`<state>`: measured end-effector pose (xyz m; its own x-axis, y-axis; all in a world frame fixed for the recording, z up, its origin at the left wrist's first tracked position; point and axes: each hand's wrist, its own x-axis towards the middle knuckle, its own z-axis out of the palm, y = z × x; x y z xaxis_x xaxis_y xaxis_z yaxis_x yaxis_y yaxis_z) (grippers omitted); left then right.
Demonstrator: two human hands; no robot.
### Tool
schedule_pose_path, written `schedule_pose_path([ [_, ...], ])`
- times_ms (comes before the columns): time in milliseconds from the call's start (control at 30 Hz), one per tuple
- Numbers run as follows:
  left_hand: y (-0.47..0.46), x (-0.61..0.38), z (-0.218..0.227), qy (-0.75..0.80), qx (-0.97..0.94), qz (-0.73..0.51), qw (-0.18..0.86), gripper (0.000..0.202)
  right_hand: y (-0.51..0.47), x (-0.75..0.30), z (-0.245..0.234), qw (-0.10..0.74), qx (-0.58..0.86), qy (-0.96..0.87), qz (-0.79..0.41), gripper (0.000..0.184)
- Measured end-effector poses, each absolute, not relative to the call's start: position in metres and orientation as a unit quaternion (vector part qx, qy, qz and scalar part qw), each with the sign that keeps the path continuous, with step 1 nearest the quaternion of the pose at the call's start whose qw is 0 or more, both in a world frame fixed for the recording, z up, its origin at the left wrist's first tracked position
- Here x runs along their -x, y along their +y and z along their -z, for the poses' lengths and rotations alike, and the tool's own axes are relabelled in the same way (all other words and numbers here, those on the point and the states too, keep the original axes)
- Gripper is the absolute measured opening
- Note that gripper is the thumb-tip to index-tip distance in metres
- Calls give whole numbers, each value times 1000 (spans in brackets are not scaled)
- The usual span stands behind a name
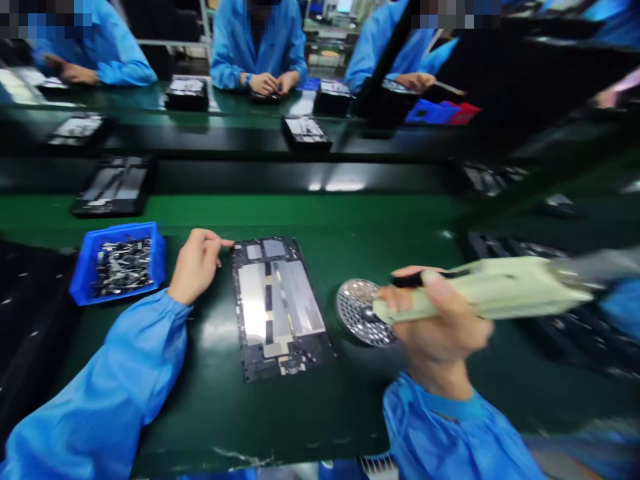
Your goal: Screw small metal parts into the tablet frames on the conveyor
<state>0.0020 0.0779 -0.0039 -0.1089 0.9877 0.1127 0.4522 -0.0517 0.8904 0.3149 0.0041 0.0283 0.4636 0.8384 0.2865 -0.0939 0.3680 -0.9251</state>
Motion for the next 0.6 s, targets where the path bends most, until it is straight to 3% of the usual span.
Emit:
schedule_pose_path([
  [233,111,-10,19,670,-520,-383,367,7,30,-257,-75,714,403,-425,-383,24],
  [600,120,-8,29,632,-482,-383,471,14,108,-168,-60,657,366,-472,-460,26],
])
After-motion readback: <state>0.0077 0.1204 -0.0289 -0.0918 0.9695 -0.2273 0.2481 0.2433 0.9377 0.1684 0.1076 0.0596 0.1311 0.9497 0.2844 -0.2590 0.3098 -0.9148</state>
